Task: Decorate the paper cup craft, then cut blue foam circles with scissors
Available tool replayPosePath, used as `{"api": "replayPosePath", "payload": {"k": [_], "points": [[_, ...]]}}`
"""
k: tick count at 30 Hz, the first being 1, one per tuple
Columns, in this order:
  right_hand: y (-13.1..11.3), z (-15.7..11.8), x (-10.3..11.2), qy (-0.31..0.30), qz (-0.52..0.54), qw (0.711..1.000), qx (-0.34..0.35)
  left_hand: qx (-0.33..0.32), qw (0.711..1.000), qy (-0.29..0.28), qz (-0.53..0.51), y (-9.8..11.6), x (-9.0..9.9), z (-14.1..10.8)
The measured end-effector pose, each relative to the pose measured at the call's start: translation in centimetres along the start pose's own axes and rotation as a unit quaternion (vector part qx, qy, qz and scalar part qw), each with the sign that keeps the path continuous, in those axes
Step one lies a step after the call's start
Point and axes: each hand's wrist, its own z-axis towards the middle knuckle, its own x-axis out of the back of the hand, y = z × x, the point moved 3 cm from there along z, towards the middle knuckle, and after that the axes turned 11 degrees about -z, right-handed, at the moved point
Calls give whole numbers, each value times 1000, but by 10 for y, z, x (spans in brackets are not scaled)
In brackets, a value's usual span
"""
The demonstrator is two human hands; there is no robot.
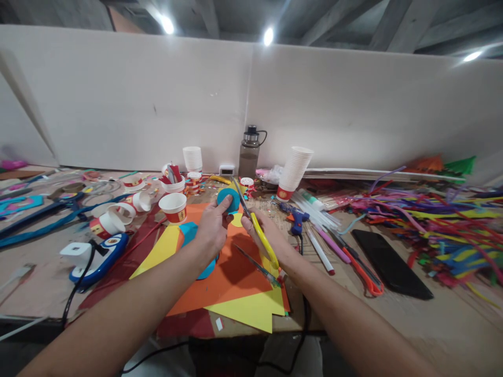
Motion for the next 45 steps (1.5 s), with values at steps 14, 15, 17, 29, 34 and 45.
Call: {"api": "replayPosePath", "payload": {"k": [14, 15, 17, 29, 34, 45], "points": [[-2, -2, 2, 0, -12, 1000, -2, 4, 1000, -15, 10, 0, 3, 3], [-2, -2, 2, 0, -13, 1000, -2, 4, 1000, -15, 10, 0, 3, 3], [-3, -2, 2, -3, -18, 1000, 0, 4, 1000, -14, 12, 0, 4, 4], [-8, -2, 4, -18, -11, 1000, -3, 5, 1000, -21, 13, 2, 3, 4], [-9, -4, 5, -14, -29, 999, -18, 7, 1000, -15, 16, 1, 3, 3], [-5, -4, 4, -20, -47, 998, -32, 7, 1000, -1, 18, 6, -2, -2]]}}
